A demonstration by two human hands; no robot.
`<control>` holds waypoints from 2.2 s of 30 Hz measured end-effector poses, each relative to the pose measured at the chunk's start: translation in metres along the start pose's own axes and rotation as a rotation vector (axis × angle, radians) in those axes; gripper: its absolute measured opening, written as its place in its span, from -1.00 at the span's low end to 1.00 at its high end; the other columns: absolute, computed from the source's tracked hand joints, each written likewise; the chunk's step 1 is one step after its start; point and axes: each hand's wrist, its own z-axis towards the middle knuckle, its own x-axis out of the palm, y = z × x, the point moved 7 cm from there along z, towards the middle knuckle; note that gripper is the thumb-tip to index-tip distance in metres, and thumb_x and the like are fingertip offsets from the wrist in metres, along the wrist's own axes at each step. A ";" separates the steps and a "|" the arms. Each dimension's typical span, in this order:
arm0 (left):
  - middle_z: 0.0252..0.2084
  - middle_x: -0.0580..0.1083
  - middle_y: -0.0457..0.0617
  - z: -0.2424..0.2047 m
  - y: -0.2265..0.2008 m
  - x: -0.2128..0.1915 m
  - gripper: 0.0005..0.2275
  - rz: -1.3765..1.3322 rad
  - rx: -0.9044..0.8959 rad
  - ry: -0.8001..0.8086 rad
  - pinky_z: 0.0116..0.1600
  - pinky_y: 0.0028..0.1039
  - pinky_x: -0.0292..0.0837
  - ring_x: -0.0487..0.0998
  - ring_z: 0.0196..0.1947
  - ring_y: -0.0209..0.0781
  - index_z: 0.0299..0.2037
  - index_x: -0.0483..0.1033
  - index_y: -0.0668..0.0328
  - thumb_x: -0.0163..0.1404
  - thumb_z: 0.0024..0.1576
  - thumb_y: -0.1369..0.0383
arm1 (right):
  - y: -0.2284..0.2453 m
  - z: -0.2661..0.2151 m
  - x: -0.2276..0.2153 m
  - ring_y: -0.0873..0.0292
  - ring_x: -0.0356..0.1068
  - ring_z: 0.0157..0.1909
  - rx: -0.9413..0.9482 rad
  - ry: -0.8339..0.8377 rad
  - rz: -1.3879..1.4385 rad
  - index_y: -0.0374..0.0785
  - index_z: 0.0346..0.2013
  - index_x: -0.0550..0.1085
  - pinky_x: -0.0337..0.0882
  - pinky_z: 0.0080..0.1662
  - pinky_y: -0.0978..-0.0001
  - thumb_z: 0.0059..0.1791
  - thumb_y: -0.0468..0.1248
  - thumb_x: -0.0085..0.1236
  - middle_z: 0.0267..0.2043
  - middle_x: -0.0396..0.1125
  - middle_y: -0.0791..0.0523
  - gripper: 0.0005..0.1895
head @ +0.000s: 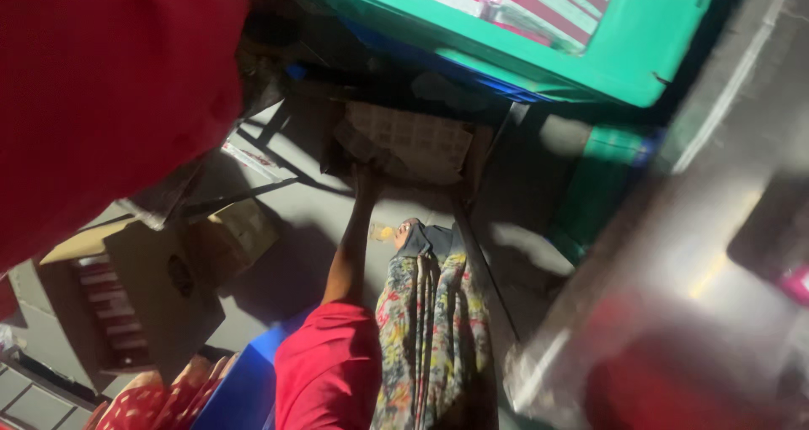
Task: The person applies white labels to pink-and-white striped snack packages by hand, smoothing each label and stacking the labeled packages on a metal table. A coworker nearby places packages into a green crate.
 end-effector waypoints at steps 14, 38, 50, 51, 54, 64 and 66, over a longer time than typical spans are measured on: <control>-0.36 0.64 0.08 0.003 0.038 -0.027 -0.85 -0.620 -0.225 -0.579 -0.24 -0.36 0.57 0.64 -0.38 -0.15 -0.23 0.70 0.16 0.21 0.14 0.28 | -0.008 -0.109 0.079 0.07 0.57 0.00 0.017 0.388 0.065 -0.20 0.04 0.52 0.50 0.05 0.28 -0.06 -0.35 0.07 -0.07 0.54 0.04 -0.63; -0.39 0.54 -0.16 -0.076 -0.233 -0.357 -0.93 -1.110 0.018 -0.201 -0.23 -0.63 0.39 0.47 -0.38 -0.47 -0.30 0.61 0.41 0.16 0.17 0.51 | 0.348 -0.260 -0.237 -0.17 0.34 0.24 -0.983 -0.221 0.063 -0.31 0.17 0.42 0.32 0.22 0.10 0.01 -0.28 0.12 0.21 0.36 -0.10 -0.57; -0.21 0.50 -0.08 -0.183 -0.347 -0.462 -0.82 -1.000 0.137 -0.254 -0.08 -0.57 0.35 0.41 -0.21 -0.41 -0.06 0.53 0.43 -0.12 0.39 0.45 | 0.394 -0.034 -0.381 -0.27 -0.66 0.55 -0.545 -0.140 -0.647 -0.12 0.55 -0.30 -0.47 0.30 -0.62 -0.52 0.37 0.49 0.59 -0.49 -0.12 0.65; -0.19 0.52 -0.07 -0.186 -0.349 -0.469 -0.81 -1.021 0.129 -0.223 -0.06 -0.57 0.36 0.43 -0.20 -0.41 -0.04 0.52 0.43 -0.13 0.38 0.43 | 0.396 -0.025 -0.398 -0.27 -0.63 0.54 -0.550 -0.145 -0.556 -0.11 0.55 -0.27 -0.48 0.30 -0.63 -0.48 0.42 0.44 0.58 -0.43 -0.13 0.60; -0.16 0.54 -0.06 -0.198 -0.360 -0.475 -0.79 -1.046 0.145 -0.176 -0.04 -0.58 0.37 0.45 -0.18 -0.40 -0.02 0.51 0.44 -0.14 0.36 0.42 | 0.396 -0.004 -0.425 -0.21 -0.43 0.63 -0.515 -0.104 -0.788 -0.14 0.43 0.16 -0.47 0.36 -0.60 -0.51 0.35 0.50 0.51 -0.01 -0.06 0.37; -0.20 0.41 -0.04 -0.191 -0.342 -0.427 -0.80 -0.960 -0.041 -0.109 -0.13 -0.47 0.35 0.39 -0.22 -0.34 -0.05 0.47 0.40 -0.08 0.37 0.34 | 0.379 -0.080 -0.383 -0.10 0.55 -0.15 -0.589 -0.027 -0.481 -0.27 -0.38 0.64 0.49 -0.05 0.03 -0.49 0.24 0.53 -0.28 0.53 -0.08 -0.30; -0.14 0.47 -0.07 -0.176 -0.362 -0.425 -0.82 -1.052 0.118 -0.077 0.01 -0.54 0.34 0.40 -0.12 -0.39 -0.04 0.48 0.40 -0.09 0.37 0.40 | 0.373 -0.092 -0.365 -0.12 0.51 -0.25 -0.700 -0.101 -0.432 -0.34 -0.45 0.62 0.47 -0.14 0.02 -0.43 0.31 0.53 -0.38 0.49 -0.11 -0.26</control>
